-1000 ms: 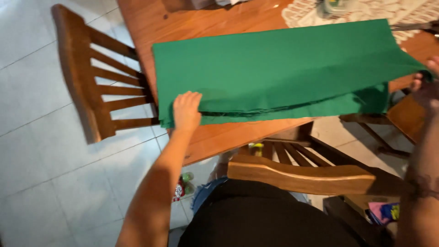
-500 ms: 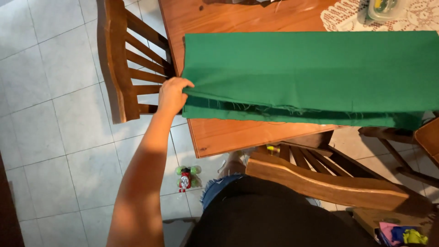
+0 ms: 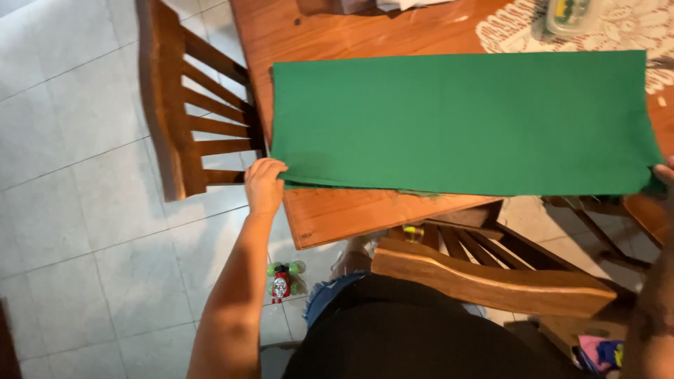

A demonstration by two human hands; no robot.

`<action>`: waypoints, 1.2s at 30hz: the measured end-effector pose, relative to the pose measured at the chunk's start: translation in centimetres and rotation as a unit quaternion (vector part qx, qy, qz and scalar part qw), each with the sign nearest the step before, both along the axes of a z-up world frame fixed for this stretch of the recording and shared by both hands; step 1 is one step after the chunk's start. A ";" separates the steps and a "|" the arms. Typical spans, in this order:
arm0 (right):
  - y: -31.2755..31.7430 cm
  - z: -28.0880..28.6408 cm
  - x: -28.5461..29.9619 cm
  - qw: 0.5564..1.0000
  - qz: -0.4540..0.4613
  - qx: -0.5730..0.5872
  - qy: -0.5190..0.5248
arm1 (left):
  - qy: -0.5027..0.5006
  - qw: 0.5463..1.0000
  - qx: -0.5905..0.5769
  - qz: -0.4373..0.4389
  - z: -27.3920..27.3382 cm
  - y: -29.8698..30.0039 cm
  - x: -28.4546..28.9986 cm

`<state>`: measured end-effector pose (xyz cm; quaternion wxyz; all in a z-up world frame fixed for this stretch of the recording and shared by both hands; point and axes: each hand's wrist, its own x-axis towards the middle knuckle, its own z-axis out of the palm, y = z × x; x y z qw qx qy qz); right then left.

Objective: Unfolding a large piece of green fabric on a table and cutting it into smaller rectangular sections using scissors.

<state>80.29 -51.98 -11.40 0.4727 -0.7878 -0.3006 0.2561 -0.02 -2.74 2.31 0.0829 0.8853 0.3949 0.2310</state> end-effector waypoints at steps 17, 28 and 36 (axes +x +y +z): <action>5.6 8.6 -8.3 0.967 -0.248 -0.064 -0.008 | 0.007 0.999 0.019 0.049 -1.6 -2.6 -1.2; 6.9 7.3 -8.4 0.934 -0.311 -0.176 0.008 | 0.013 0.999 -0.005 0.051 -3.1 -3.6 -1.8; 6.6 5.2 -7.1 0.935 -0.305 -0.177 -0.045 | -0.012 0.998 0.012 0.061 -2.2 -4.4 -1.1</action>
